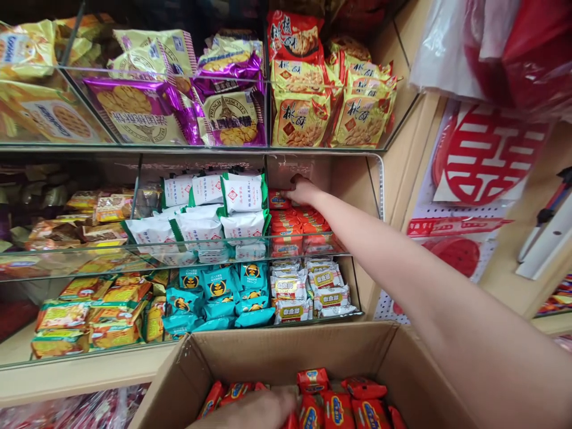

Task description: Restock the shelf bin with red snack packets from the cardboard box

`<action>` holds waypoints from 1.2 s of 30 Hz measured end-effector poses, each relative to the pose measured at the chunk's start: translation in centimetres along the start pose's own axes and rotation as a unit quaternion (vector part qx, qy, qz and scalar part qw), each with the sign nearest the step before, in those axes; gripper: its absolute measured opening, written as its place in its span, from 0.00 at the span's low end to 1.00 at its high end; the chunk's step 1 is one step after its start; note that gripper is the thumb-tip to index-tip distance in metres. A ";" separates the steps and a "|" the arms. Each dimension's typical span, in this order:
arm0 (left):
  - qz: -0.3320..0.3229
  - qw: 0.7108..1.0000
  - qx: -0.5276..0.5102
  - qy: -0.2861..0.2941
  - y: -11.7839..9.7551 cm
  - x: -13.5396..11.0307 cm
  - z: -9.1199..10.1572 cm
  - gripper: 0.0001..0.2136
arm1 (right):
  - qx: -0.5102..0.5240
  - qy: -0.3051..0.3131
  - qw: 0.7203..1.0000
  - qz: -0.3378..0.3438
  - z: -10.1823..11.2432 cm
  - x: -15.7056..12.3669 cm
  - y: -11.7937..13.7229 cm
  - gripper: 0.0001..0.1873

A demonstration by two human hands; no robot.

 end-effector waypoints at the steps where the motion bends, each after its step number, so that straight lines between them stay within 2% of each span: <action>1: -0.010 0.999 -0.027 -0.013 -0.3 0.2 0.6 0.11 | 0.002 -0.011 1.000 0.005 0.5 -0.1 0.2 0.28; 3: -0.041 0.990 -0.117 -0.060 -1.0 0.7 2.0 0.12 | 0.004 -0.032 0.999 0.016 2.0 -1.1 1.0 0.20; 5: -0.088 0.949 -0.273 -0.128 -1.4 1.0 3.6 0.14 | 0.015 -0.068 0.996 0.053 3.7 -3.8 2.3 0.14; 7: -0.092 0.901 -0.382 -0.183 -1.3 1.0 4.6 0.17 | 0.044 -0.110 0.984 0.130 5.0 -8.4 3.9 0.14; 8: -0.086 0.882 -0.418 -0.198 -1.2 1.0 4.9 0.19 | 0.064 -0.108 0.976 0.177 5.2 -11.3 4.6 0.14; 9: -0.082 0.868 -0.445 -0.206 -1.1 1.0 5.0 0.20 | 0.083 -0.071 0.970 0.216 4.7 -14.2 5.0 0.14; 11: -0.084 0.849 -0.480 -0.205 -1.2 0.8 5.0 0.23 | 0.135 0.009 0.959 0.249 2.9 -19.6 5.0 0.13; 13: -0.093 0.843 -0.491 -0.201 -1.6 0.5 4.8 0.25 | 0.204 0.084 0.951 0.215 0.3 -23.3 4.1 0.15; 15: -0.096 0.838 -0.495 -0.210 -1.9 0.3 4.7 0.26 | 0.303 0.167 0.929 0.133 -2.4 -25.0 2.7 0.21; 18: -0.103 0.825 -0.505 -0.233 -2.0 0.1 4.8 0.26 | 0.450 0.266 0.852 0.028 -4.9 -25.4 1.5 0.19; 19: -0.105 0.823 -0.505 -0.238 -2.0 0.1 4.8 0.25 | 0.482 0.275 0.832 0.013 -5.0 -25.2 1.4 0.16; 21: -0.112 0.821 -0.502 -0.246 -1.9 0.0 4.9 0.23 | 0.522 0.263 0.811 -0.007 -4.9 -24.9 1.4 0.14; 24: -0.131 0.810 -0.512 -0.254 -1.9 0.0 5.1 0.21 | 0.568 0.249 0.784 -0.041 -4.7 -25.2 1.6 0.17; 26: -0.145 0.803 -0.523 -0.246 -2.0 0.0 5.1 0.22 | 0.582 0.260 0.769 -0.047 -5.0 -25.9 2.0 0.19; 28: -0.152 0.810 -0.513 -0.241 -2.0 0.0 5.1 0.20 | 0.570 0.270 0.775 -0.028 -5.1 -26.5 2.3 0.17; 29: -0.156 0.818 -0.497 -0.244 -2.0 -0.1 5.0 0.19 | 0.557 0.265 0.787 -0.012 -4.9 -26.7 2.4 0.16; 31: -0.162 0.840 -0.455 -0.249 -1.9 -0.2 4.9 0.17 | 0.515 0.214 0.829 0.040 -3.6 -26.2 2.4 0.13; 33: -0.160 0.870 -0.403 -0.233 -1.8 -0.2 4.5 0.16 | 0.461 0.097 0.876 0.099 -1.2 -24.6 2.0 0.14; 36: -0.134 0.930 -0.297 -0.172 -1.7 -0.1 3.2 0.14 | 0.366 -0.116 0.911 0.149 3.3 -20.3 1.2 0.20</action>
Point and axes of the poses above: each hand's wrist, its own x-axis towards the middle knuckle, its own z-axis out of the back of the hand, y = z × x, the point moved 4 cm from there along x, towards the middle knuckle, and after that the axes turned 1 degree about -z, right-handed, at the moved point
